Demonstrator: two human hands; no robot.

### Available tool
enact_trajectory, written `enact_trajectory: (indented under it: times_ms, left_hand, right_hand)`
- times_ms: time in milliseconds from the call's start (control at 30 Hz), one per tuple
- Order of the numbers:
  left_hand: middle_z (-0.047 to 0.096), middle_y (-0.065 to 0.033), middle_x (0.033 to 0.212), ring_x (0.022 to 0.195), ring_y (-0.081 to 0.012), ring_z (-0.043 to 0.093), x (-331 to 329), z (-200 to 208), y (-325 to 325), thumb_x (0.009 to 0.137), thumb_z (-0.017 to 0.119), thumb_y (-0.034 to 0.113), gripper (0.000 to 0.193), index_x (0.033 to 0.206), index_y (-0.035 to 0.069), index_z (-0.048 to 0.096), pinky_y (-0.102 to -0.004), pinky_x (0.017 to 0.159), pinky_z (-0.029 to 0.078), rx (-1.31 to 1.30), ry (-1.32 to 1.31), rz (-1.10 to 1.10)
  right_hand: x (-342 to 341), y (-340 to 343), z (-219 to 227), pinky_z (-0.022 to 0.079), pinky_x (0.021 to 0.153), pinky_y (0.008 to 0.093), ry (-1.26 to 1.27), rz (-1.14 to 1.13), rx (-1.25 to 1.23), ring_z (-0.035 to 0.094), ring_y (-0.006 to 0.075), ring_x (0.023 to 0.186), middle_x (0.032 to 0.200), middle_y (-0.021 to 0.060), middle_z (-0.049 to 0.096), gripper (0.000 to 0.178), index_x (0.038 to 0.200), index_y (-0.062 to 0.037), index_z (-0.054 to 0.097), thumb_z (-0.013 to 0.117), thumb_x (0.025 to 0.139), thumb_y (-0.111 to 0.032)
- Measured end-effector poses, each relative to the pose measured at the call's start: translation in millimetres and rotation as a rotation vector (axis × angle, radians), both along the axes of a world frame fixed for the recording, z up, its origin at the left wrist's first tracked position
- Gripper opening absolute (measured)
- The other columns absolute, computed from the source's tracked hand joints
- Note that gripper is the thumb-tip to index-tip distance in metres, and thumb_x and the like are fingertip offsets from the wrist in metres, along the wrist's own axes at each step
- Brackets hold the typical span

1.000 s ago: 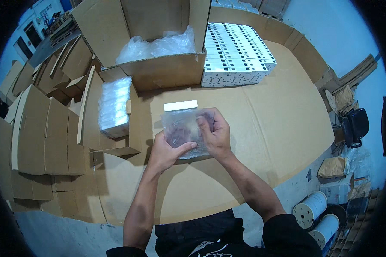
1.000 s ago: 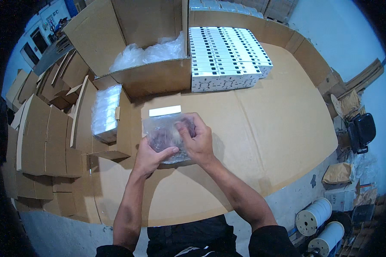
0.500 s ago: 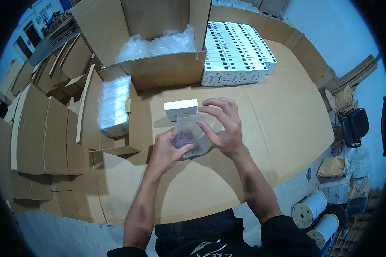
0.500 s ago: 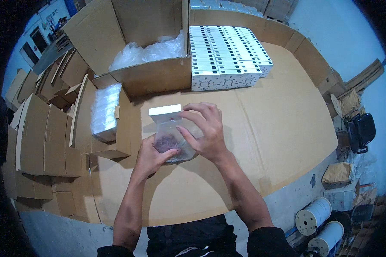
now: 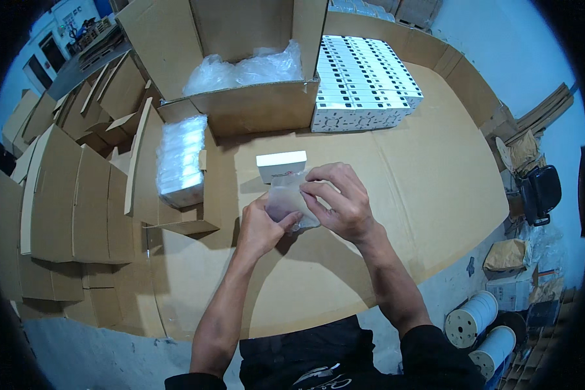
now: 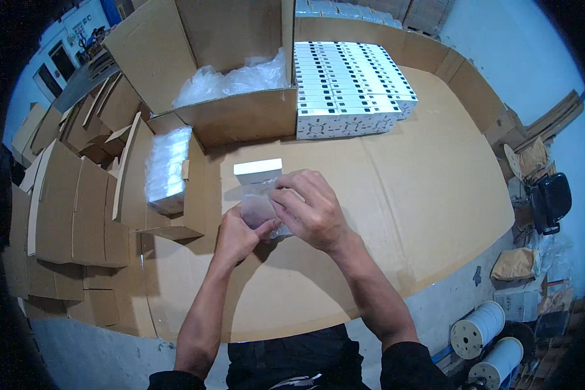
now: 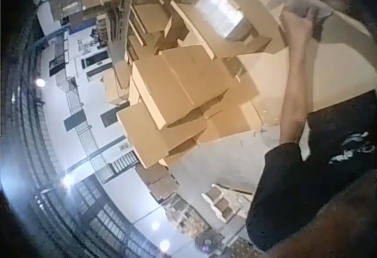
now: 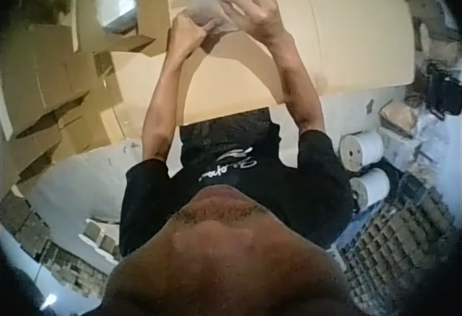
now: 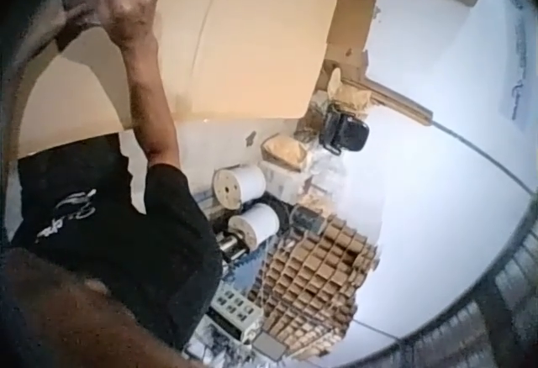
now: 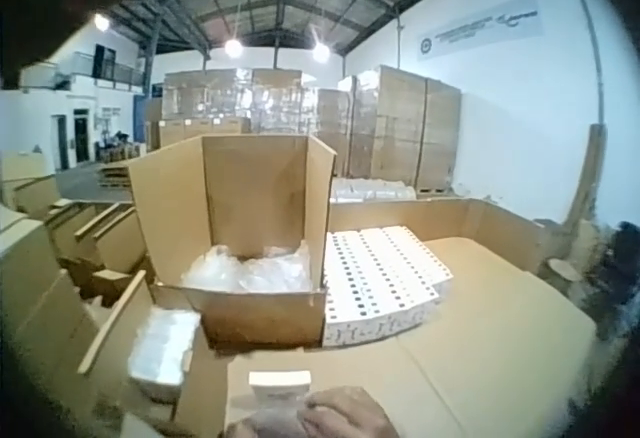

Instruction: Packing small white product boxes into plastic bags and organizing them into larger cardboard shipping boxes.

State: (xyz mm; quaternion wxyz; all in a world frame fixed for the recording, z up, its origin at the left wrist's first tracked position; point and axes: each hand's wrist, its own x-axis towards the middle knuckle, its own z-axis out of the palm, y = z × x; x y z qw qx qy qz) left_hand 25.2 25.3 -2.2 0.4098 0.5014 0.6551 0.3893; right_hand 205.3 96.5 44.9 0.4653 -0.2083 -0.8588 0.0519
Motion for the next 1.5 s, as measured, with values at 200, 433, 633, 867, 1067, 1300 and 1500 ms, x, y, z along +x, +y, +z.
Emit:
enact_trajectory:
  times_ms: [200,433,633,867,1067,1300,1500]
  left_hand:
    - [0.077,-0.0163,0.098,0.089,-0.0233,0.075,-1.0,5.4,-1.2,0.079,0.086,0.015,0.04,0.112,-0.001,0.071,-0.0378,0.083,0.058,0.036,-0.026,-0.018]
    - [0.076,-0.0145,0.101,0.093,-0.024,0.073,-2.5,21.6,-5.5,0.074,0.09,0.013,0.049,0.117,0.003,0.069,-0.0392,0.085,0.056,0.0,0.004,-0.056]
    - [0.075,-0.0144,0.1,0.094,-0.0249,0.071,-13.6,0.9,-4.5,0.069,0.093,0.015,0.054,0.116,0.002,0.069,-0.0405,0.086,0.055,0.075,-0.107,-0.071]
    - [0.075,-0.0111,0.092,0.085,-0.0191,0.07,-15.0,29.5,-6.0,0.071,0.092,0.013,0.051,0.114,-0.002,0.069,-0.0366,0.083,0.056,0.033,-0.173,-0.051]
    - [0.074,-0.0077,0.085,0.066,-0.009,0.065,-17.2,7.8,2.5,0.076,0.087,0.005,0.039,0.109,-0.003,0.069,-0.025,0.057,0.054,-0.065,-0.299,-0.085]
    - [0.074,-0.0068,0.086,0.067,-0.0092,0.066,-16.5,4.7,2.6,0.077,0.087,0.006,0.041,0.113,-0.001,0.068,-0.0252,0.058,0.054,-0.081,-0.286,-0.085]
    - [0.072,-0.0055,0.088,0.068,-0.0091,0.065,-18.2,7.3,2.6,0.078,0.086,0.008,0.043,0.115,-0.002,0.067,-0.0258,0.059,0.054,-0.056,-0.258,-0.044]
  right_hand:
    - [-6.3,-1.5,20.0,0.052,0.084,0.0408,-0.276,0.073,-0.033,0.067,0.0292,0.092,0.1,0.0119,0.069,0.019,0.092,-0.0032,0.067,0.077,0.077,-0.009]
    - [-13.1,12.1,59.4,0.055,0.075,0.0446,-0.626,0.079,-0.589,0.068,0.0401,0.078,0.089,0.0213,0.071,0.021,0.097,0.0011,0.068,0.072,0.086,-0.016]
    - [-20.5,27.1,69.7,0.056,0.066,0.0385,-0.58,0.379,-0.612,0.07,0.0369,0.076,0.106,0.0186,0.074,0.025,0.104,-0.0051,0.072,0.074,0.082,-0.016]
    - [-22.0,67.2,-29.1,0.051,0.077,0.0278,0.275,0.32,-0.653,0.066,0.0165,0.092,0.133,0.0106,0.068,0.04,0.13,-0.0015,0.064,0.064,0.09,-0.001]
    - [11.1,61.6,-12.6,0.052,0.09,0.0299,0.316,0.216,-0.848,0.06,0.0134,0.106,0.131,0.0043,0.066,0.042,0.136,-0.0047,0.063,0.058,0.094,0.001]
    - [3.0,57.3,-35.2,0.051,0.092,0.0299,0.218,0.32,-1.064,0.059,0.0149,0.112,0.135,0.0037,0.063,0.054,0.14,-0.0078,0.06,0.071,0.088,-0.003]
    - [-3.9,63.6,-50.3,0.052,0.091,0.0295,0.241,0.319,-1.016,0.062,0.0127,0.103,0.116,0.0038,0.069,0.047,0.133,-0.0097,0.067,0.076,0.087,-0.006]
